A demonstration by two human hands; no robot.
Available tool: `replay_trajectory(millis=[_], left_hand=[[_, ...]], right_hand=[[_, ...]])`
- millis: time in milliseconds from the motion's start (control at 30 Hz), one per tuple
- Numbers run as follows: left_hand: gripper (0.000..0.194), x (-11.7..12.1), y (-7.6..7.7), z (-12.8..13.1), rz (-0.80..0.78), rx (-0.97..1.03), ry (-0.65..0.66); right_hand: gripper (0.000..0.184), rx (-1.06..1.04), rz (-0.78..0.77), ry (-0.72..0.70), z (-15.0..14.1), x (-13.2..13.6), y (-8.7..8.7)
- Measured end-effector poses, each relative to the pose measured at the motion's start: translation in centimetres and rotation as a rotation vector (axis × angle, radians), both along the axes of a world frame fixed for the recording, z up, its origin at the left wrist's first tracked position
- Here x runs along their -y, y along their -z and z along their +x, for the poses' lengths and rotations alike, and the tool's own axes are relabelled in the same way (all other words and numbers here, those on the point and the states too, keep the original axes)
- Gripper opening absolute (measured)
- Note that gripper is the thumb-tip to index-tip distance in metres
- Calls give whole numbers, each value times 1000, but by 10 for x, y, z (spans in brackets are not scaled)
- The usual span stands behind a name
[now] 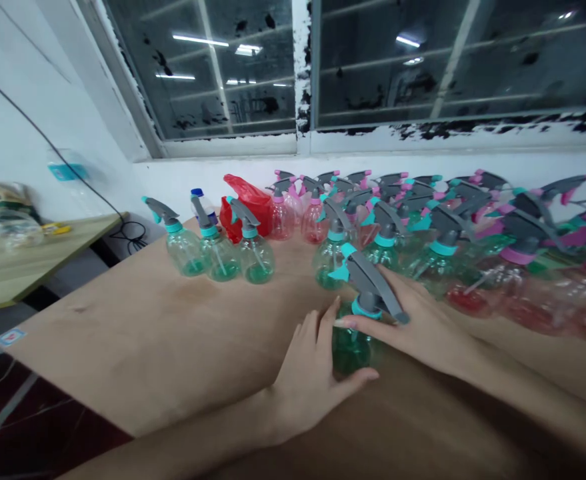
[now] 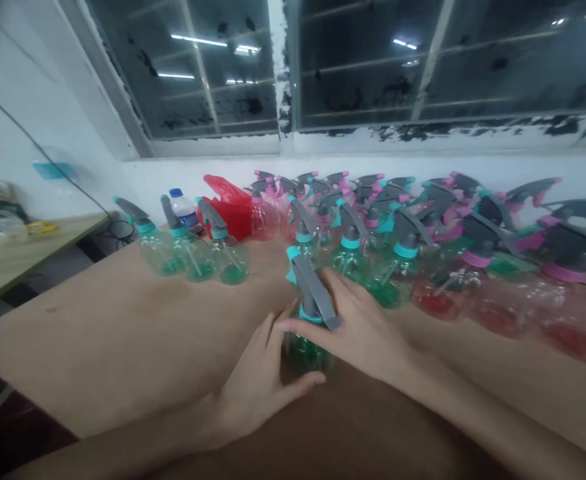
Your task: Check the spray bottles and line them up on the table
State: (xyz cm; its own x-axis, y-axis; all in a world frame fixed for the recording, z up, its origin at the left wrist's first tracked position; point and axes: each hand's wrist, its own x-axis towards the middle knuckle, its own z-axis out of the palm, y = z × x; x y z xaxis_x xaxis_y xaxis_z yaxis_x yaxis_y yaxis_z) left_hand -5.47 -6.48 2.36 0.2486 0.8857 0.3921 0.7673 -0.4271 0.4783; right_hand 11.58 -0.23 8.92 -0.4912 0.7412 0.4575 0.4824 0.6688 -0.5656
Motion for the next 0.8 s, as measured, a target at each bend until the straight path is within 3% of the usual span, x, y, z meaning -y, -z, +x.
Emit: replay_trajectory(millis=[133, 267, 400, 633, 800], left_hand=[[82, -4, 6, 20, 55, -68, 54], [84, -9, 9, 40, 107, -77, 104], [89, -19, 11, 52, 154, -70, 126], [90, -40, 14, 58, 116, 7, 145], [87, -47, 14, 38, -27, -12, 274]], right_hand=[[44, -184, -118, 31, 14, 8, 6], [31, -392, -249, 39, 20, 13, 8], [32, -523, -347, 28, 26, 9, 9], [27, -550, -289, 20, 34, -14, 15], [23, -470, -248, -36, 35, -25, 14]])
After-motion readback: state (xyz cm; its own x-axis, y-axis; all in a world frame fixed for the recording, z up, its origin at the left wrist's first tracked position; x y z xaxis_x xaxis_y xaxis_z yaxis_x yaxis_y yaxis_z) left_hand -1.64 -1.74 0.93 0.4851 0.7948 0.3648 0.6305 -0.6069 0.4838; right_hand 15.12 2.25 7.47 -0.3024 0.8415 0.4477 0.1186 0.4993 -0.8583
